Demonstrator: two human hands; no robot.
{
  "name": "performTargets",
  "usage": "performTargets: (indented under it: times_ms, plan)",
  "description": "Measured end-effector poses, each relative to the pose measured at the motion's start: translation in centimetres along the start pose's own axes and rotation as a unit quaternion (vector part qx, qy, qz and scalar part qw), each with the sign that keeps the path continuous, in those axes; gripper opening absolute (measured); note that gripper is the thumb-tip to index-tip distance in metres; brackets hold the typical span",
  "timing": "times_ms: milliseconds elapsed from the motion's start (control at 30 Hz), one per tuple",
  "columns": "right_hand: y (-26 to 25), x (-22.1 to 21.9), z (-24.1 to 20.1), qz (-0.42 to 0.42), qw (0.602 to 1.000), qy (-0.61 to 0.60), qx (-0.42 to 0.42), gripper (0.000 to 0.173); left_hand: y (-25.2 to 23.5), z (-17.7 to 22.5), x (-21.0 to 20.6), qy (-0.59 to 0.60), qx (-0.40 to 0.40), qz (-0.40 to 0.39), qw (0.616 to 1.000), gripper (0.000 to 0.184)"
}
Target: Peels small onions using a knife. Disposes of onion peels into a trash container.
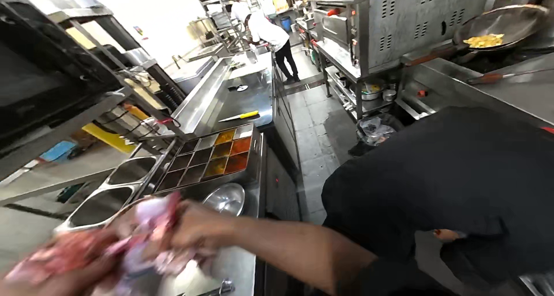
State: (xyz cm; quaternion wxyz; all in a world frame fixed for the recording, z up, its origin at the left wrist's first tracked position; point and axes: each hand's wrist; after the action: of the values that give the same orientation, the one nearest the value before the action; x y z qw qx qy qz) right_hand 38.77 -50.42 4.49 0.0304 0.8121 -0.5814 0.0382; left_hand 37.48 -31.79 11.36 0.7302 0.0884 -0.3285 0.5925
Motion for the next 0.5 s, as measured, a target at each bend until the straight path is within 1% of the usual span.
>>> performTargets:
  times_ms: [67,133,200,267,333,433,500]
  plan:
    - [-1.7,3.6,0.8,0.033,0.999,-0.032,-0.012,0.045,-5.3,-0.6,-2.0,-0.037,0.018,0.009,0.999,0.047]
    - [-3.3,7.2,1.7,0.077,0.994,-0.070,-0.025,0.037,-10.9,-0.6,-4.5,-0.062,0.009,-0.001,0.998,0.045]
    - [-4.7,11.1,2.7,0.133,0.984,-0.114,-0.027,0.035,-16.4,0.0,-7.4,-0.078,-0.009,-0.053,0.995,0.043]
    - [-5.7,15.7,3.5,0.187,0.976,-0.106,-0.043,0.033,-21.6,1.1,-10.8,-0.081,-0.042,-0.111,0.990,0.039]
    - [-6.1,20.4,4.2,0.238,0.964,-0.105,-0.062,0.028,-26.0,2.9,-14.5,-0.065,-0.074,-0.164,0.982,0.040]
    - [-5.4,26.4,4.8,0.302,0.936,-0.157,-0.085,0.017,-32.1,4.1,-20.7,-0.028,-0.141,-0.226,0.963,0.040]
    - [-4.2,29.8,4.8,0.365,0.910,-0.167,-0.105,0.015,-35.2,5.0,-25.1,0.001,-0.183,-0.258,0.949,0.045]
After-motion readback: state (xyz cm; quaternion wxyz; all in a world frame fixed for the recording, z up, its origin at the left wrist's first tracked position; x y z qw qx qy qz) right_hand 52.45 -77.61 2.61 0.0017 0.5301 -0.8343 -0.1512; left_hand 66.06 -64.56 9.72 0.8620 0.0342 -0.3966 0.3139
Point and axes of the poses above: each hand's wrist, its own y-axis away from the middle knuckle, its own x-axis out of the back of the hand, z = x × y, and after that the axes turned 10 degrees about -x, right-handed
